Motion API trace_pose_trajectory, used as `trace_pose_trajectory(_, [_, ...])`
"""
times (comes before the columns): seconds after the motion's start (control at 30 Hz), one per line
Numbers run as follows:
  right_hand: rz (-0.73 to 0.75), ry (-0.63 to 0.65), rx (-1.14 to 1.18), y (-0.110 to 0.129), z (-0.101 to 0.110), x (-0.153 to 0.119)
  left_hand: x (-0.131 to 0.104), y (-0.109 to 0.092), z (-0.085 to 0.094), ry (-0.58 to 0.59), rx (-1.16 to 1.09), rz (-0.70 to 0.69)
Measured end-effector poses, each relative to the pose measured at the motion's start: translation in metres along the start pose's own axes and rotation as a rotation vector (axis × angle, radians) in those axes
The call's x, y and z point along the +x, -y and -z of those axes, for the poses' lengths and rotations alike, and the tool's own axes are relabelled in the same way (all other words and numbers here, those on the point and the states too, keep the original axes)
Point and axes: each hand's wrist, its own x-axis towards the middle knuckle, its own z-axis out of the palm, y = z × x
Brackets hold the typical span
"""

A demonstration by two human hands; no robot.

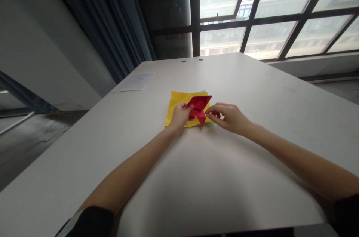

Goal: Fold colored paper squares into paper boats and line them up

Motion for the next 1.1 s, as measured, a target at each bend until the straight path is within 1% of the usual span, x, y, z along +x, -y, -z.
trace_pose_trajectory(0.07, [0.164,-0.052,-0.117,0.001,0.001,0.000,0.000,0.001,0.001,-0.006,0.100,-0.049])
trace_pose_trajectory(0.13, [0.256,-0.064,-0.240,0.000,0.002,0.001,0.001,0.003,0.002,0.002,0.190,-0.102])
trace_pose_trajectory(0.2, [0.270,-0.046,-0.336,-0.004,0.003,0.002,0.001,0.005,0.003,0.027,0.277,-0.163])
trace_pose_trajectory(0.3, [0.244,0.008,-0.416,-0.010,0.004,0.002,0.001,0.008,0.005,0.059,0.387,-0.243])
trace_pose_trajectory(0.4, [0.216,0.073,-0.457,-0.014,0.006,0.002,0.001,0.010,0.006,0.078,0.457,-0.274])
trace_pose_trajectory(0.6, [0.197,0.134,-0.514,-0.019,0.009,0.003,0.000,0.007,0.006,0.134,0.497,-0.244])
trace_pose_trajectory(0.7, [0.196,0.150,-0.559,-0.019,0.010,0.003,-0.003,0.004,0.005,0.150,0.550,-0.257])
trace_pose_trajectory(0.77, [0.197,0.158,-0.573,-0.020,0.011,0.003,-0.004,0.003,0.005,0.171,0.559,-0.236])
trace_pose_trajectory(0.93, [0.197,0.203,-0.599,-0.022,0.010,0.002,-0.003,0.006,0.004,0.235,0.464,-0.122])
trace_pose_trajectory(1.1, [0.161,0.248,-0.645,-0.023,0.012,0.002,-0.003,0.004,0.005,0.293,0.441,-0.097])
